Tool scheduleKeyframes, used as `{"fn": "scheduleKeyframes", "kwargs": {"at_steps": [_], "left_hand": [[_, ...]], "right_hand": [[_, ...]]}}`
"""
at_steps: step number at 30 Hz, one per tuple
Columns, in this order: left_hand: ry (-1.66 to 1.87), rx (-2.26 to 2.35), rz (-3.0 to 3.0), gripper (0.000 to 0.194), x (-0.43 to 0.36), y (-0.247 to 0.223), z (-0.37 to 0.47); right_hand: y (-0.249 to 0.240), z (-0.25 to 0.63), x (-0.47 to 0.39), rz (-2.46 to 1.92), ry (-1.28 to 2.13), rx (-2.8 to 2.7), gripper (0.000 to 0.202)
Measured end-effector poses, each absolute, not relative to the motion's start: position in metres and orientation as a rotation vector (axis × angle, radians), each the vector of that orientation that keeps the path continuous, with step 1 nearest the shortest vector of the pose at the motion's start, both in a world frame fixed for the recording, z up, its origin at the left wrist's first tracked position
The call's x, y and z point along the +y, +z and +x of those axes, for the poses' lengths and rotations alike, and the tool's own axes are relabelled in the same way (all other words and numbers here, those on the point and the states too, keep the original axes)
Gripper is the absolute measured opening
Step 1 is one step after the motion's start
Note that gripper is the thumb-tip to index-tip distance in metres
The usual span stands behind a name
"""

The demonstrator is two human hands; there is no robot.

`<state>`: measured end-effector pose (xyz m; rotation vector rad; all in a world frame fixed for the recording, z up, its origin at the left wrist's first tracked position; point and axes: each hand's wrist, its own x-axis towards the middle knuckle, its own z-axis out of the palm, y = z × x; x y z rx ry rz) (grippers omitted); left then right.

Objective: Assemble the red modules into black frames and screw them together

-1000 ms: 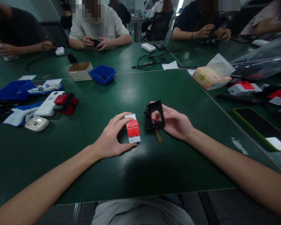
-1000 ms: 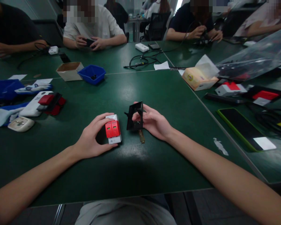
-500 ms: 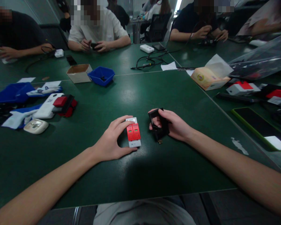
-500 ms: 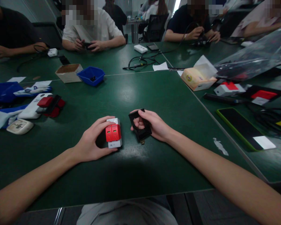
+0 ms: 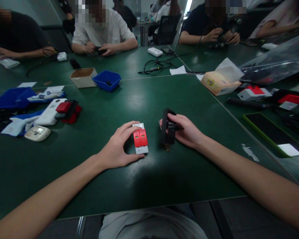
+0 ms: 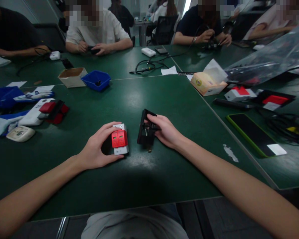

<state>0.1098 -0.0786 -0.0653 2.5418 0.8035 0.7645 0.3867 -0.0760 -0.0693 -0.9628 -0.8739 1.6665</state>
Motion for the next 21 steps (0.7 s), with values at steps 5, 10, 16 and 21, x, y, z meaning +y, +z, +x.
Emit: {"fn": "scheduleKeyframes", "kwargs": {"at_steps": [5, 10, 16, 21], "left_hand": [[0.767, 0.802, 2.533, 0.082, -0.078, -0.068, 0.109], [0.755, 0.788, 2.511, 0.085, -0.078, -0.071, 0.107], [0.692, 0.824, 2.478, 0.086, -0.078, -0.067, 0.11], [0.679, 0.829, 2.466, 0.084, -0.077, -0.065, 0.11]], "right_hand": [[-0.07, 0.385, -0.078, -0.99, 1.721, -0.895, 0.032], [-0.076, 0.384, -0.077, -0.902, 1.743, -0.891, 0.03], [-0.079, 0.389, -0.074, -0.85, 1.711, -0.844, 0.03], [-0.077, 0.391, -0.073, -0.838, 1.686, -0.87, 0.034]]}}
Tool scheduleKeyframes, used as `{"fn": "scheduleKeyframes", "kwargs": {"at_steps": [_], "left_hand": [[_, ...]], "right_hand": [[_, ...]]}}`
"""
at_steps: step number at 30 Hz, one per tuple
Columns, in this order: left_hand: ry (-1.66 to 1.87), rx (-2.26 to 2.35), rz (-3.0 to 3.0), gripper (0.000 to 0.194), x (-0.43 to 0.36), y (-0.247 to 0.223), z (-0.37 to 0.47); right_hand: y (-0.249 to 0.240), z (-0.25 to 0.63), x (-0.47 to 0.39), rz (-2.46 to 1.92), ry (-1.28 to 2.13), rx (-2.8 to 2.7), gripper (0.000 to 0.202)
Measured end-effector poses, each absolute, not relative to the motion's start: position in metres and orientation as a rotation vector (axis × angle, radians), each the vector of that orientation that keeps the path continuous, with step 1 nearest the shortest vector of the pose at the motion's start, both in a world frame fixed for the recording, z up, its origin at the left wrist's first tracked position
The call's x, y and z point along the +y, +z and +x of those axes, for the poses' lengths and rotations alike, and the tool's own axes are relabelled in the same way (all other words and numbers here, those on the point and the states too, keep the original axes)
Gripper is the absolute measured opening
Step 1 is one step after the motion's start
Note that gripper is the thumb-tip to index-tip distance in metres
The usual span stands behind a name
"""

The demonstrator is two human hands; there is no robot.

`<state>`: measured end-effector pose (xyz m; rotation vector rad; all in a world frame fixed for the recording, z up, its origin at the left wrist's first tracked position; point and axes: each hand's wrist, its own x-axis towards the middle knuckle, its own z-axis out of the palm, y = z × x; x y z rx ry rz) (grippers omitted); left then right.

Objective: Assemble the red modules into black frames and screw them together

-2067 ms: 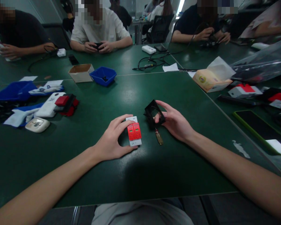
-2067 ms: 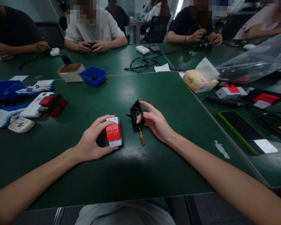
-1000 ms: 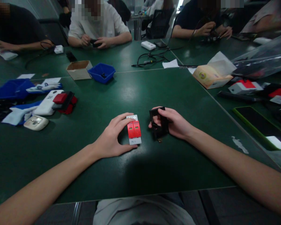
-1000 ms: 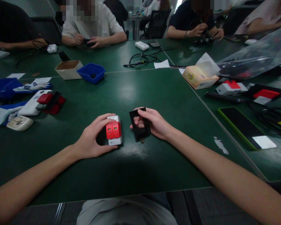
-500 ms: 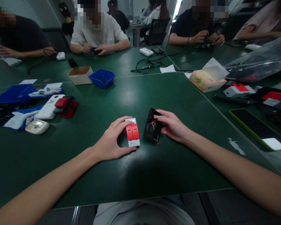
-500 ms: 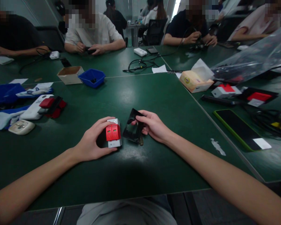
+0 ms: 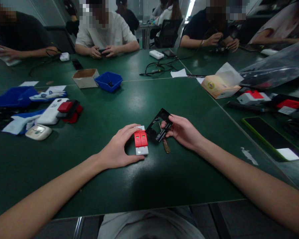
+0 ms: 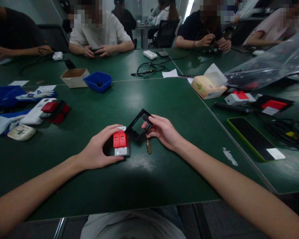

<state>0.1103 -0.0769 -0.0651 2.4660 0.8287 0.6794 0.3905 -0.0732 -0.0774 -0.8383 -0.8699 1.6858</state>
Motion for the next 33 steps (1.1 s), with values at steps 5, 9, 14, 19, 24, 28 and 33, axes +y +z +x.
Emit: {"fn": "scheduleKeyframes", "kwargs": {"at_steps": [5, 9, 14, 19, 24, 28, 33], "left_hand": [[0.667, 0.846, 2.474, 0.086, -0.076, -0.067, 0.108], [0.668, 0.841, 2.474, 0.085, -0.076, -0.067, 0.108], [0.676, 0.841, 2.465, 0.085, -0.076, -0.066, 0.109], [0.673, 0.841, 2.459, 0.084, -0.076, -0.065, 0.109], [0.646, 0.841, 2.483, 0.085, -0.076, -0.067, 0.108], [0.642, 0.838, 2.491, 0.086, -0.076, -0.068, 0.108], [0.675, 0.847, 2.498, 0.085, -0.078, -0.066, 0.109]], "right_hand": [[-0.08, 0.389, -0.073, -0.827, 1.71, -0.883, 0.041], [-0.081, 0.389, -0.073, -0.823, 1.697, -0.88, 0.037], [-0.081, 0.39, -0.073, -0.816, 1.708, -0.869, 0.039], [-0.085, 0.39, -0.072, -0.811, 1.738, -0.889, 0.04], [-0.079, 0.39, -0.077, -0.756, 1.785, -0.906, 0.053], [-0.072, 0.387, -0.083, -0.727, 1.83, -0.958, 0.072], [-0.079, 0.382, -0.085, -0.759, 1.723, -1.165, 0.052]]}}
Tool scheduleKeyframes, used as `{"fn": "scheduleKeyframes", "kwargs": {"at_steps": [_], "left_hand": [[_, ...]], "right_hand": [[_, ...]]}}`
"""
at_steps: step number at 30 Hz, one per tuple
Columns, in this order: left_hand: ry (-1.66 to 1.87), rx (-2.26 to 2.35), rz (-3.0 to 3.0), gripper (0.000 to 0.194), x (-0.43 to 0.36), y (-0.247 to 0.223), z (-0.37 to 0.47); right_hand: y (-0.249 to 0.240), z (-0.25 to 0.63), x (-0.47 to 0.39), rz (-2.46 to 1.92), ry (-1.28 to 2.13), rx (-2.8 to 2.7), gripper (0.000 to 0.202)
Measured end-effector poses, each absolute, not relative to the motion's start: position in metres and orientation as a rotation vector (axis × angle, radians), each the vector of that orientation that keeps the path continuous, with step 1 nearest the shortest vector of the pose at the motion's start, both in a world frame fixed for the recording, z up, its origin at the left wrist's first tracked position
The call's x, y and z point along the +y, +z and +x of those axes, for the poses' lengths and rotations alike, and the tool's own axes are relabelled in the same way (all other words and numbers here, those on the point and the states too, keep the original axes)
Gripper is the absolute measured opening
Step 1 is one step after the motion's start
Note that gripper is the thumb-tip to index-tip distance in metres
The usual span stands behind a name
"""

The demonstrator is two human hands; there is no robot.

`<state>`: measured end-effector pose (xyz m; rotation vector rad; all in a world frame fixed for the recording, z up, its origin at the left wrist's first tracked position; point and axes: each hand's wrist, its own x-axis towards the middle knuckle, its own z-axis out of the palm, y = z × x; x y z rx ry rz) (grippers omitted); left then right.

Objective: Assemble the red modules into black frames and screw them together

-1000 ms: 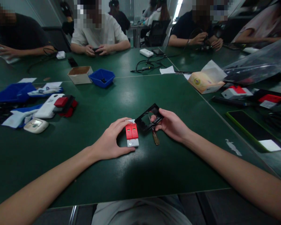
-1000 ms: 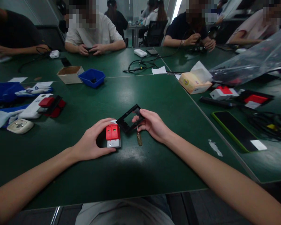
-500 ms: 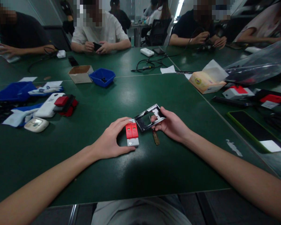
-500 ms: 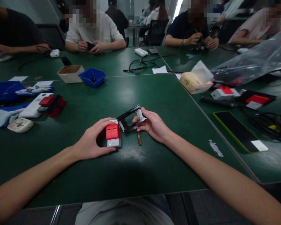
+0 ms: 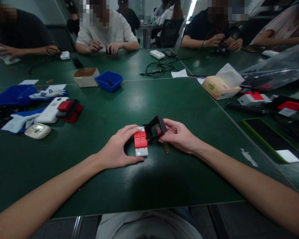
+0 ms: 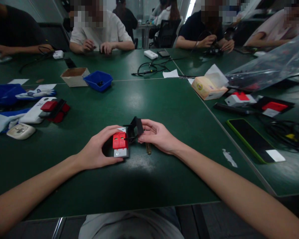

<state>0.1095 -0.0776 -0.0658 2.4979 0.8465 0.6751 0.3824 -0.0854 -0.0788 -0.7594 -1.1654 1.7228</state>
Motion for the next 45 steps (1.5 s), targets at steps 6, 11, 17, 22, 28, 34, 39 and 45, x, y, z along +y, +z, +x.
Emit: {"fn": "scheduleKeyframes", "kwargs": {"at_steps": [6, 11, 17, 22, 28, 34, 39, 45], "left_hand": [[0.735, 0.782, 2.522, 0.084, -0.078, -0.068, 0.108], [0.763, 0.772, 2.54, 0.084, -0.079, -0.069, 0.109], [0.803, 0.773, 2.53, 0.099, -0.081, -0.071, 0.109], [0.778, 0.839, 2.527, 0.105, -0.081, -0.073, 0.109], [0.789, 0.948, 2.423, 0.119, -0.082, -0.077, 0.109], [0.776, 0.939, 2.298, 0.126, -0.081, -0.08, 0.111], [0.773, 0.939, 2.228, 0.13, -0.081, -0.079, 0.113], [0.757, 0.931, 2.212, 0.131, -0.08, -0.076, 0.114]], "right_hand": [[-0.074, 0.381, -0.095, -0.939, 1.124, -1.76, 0.039], [-0.069, 0.378, -0.103, -0.921, 0.976, -1.826, 0.047], [-0.072, 0.371, -0.107, -0.883, 1.283, -1.655, 0.045], [-0.074, 0.364, -0.111, -0.93, 1.537, -1.47, 0.038], [-0.076, 0.359, -0.111, -0.872, 1.678, -1.326, 0.038], [-0.072, 0.357, -0.11, -0.873, 1.617, -1.309, 0.041], [-0.073, 0.353, -0.111, -0.897, 1.553, -1.295, 0.04], [-0.072, 0.351, -0.112, -0.876, 1.534, -1.288, 0.037]]}}
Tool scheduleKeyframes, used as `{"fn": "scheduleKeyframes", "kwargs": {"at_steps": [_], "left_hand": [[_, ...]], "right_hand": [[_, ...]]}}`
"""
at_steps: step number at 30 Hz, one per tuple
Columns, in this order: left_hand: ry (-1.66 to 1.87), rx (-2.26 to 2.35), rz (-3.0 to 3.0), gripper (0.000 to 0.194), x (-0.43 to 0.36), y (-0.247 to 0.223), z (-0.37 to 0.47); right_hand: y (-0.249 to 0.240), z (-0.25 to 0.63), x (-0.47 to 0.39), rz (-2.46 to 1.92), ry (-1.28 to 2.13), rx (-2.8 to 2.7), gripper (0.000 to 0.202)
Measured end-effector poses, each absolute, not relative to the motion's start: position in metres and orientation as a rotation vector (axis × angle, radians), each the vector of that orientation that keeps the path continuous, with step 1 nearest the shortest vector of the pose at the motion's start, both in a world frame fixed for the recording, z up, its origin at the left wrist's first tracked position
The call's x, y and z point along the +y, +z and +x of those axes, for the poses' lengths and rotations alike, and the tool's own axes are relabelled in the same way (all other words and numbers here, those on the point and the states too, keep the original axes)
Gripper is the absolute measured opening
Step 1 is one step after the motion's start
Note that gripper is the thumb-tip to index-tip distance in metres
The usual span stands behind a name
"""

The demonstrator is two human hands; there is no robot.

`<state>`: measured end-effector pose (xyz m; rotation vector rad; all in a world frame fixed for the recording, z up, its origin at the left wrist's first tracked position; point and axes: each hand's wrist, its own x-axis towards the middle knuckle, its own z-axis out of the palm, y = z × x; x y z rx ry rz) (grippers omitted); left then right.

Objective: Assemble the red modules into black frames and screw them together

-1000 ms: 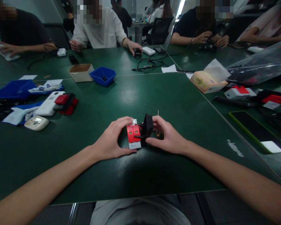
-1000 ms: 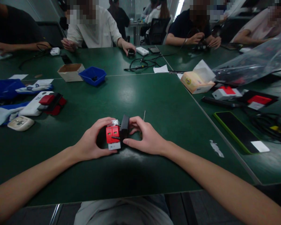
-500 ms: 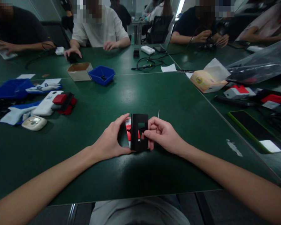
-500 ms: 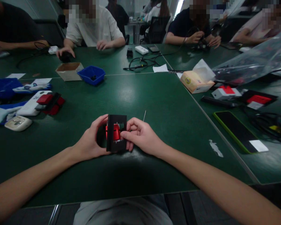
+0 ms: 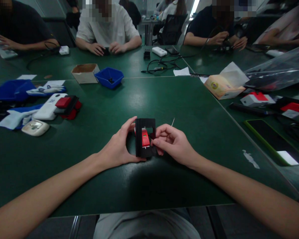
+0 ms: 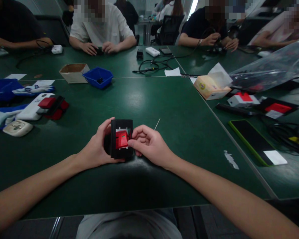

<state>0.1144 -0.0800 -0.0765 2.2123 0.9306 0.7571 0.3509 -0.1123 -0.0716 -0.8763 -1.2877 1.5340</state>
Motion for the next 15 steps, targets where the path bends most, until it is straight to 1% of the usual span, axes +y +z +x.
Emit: {"fn": "scheduleKeyframes", "kwargs": {"at_steps": [4, 10, 15], "left_hand": [[0.724, 0.99, 2.2, 0.131, -0.0809, -0.0761, 0.1146], [0.711, 0.992, 2.193, 0.139, -0.0808, -0.0779, 0.1137], [0.635, 1.035, 2.278, 0.134, -0.0794, -0.0756, 0.1138]], "right_hand": [[-0.0685, 0.3484, -0.113, -0.881, 1.537, -1.28, 0.037], [-0.071, 0.3486, -0.1115, -0.946, 1.52, -1.333, 0.033], [-0.0724, 0.348, -0.1108, -0.957, 1.538, -1.338, 0.036]]}}
